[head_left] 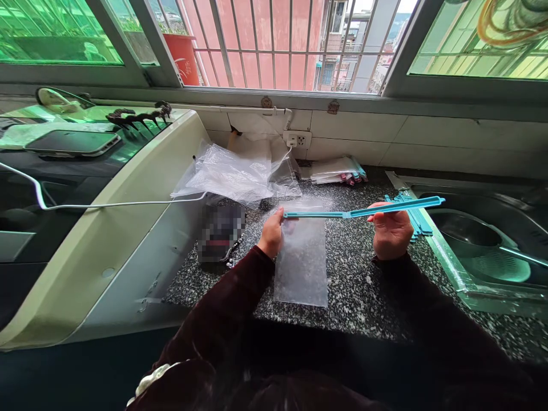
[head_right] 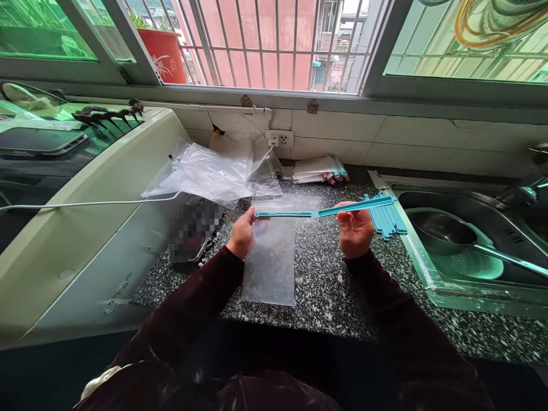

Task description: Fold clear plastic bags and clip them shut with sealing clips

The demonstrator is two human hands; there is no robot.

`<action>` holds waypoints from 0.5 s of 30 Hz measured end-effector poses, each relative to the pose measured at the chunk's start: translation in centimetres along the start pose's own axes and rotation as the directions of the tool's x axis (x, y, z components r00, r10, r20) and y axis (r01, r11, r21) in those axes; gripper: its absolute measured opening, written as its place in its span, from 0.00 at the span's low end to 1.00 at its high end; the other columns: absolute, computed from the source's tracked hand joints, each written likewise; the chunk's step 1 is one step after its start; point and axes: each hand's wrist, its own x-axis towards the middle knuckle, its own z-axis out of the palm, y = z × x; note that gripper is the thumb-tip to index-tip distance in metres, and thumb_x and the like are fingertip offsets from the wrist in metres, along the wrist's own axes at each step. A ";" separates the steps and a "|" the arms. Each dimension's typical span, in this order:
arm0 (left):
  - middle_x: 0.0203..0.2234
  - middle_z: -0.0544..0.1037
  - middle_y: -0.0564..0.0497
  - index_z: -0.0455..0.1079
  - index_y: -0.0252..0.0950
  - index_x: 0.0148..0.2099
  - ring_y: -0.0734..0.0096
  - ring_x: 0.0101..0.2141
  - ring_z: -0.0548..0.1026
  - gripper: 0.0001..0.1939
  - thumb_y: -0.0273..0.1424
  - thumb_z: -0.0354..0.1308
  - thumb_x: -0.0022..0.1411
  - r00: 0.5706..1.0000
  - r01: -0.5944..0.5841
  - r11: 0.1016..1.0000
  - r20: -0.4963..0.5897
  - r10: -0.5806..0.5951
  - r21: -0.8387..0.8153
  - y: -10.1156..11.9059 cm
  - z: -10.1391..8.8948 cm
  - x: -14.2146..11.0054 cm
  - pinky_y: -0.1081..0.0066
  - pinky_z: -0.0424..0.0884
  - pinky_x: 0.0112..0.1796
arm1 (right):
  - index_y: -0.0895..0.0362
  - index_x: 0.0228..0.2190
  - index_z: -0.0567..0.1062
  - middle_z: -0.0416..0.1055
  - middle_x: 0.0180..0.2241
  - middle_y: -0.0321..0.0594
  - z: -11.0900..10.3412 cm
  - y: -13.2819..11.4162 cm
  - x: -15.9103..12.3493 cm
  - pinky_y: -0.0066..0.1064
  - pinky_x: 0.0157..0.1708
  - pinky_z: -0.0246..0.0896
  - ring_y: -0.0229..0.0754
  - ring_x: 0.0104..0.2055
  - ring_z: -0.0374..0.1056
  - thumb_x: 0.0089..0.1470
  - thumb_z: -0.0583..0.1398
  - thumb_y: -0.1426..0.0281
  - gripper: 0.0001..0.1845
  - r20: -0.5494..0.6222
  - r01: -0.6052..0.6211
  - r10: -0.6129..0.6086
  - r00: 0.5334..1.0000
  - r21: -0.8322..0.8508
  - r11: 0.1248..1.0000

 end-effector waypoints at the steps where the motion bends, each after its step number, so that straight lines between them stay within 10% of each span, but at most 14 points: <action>1: 0.16 0.71 0.50 0.66 0.33 0.25 0.78 0.14 0.60 0.15 0.37 0.49 0.59 1.000 0.007 1.000 -0.002 -0.007 -0.004 0.0 0.0 0.0 0.75 0.55 0.16 | 0.54 0.31 0.72 0.70 0.30 0.36 0.0 0.1 0.0 0.30 0.22 0.60 0.34 0.22 0.62 0.52 0.59 0.62 0.09 0.000 -0.002 0.002 1.000 0.006 1.000; 15: 0.15 0.68 0.54 0.65 0.32 0.26 0.80 0.13 0.60 0.15 0.36 0.49 0.60 0.998 0.055 0.996 -0.027 -0.057 -0.072 0.7 0.2 -0.4 0.76 0.54 0.16 | 0.54 0.32 0.72 0.68 0.28 0.34 0.6 0.7 -0.5 0.26 0.20 0.61 0.32 0.23 0.62 0.53 0.58 0.66 0.06 -0.039 -0.050 0.057 0.998 0.158 0.986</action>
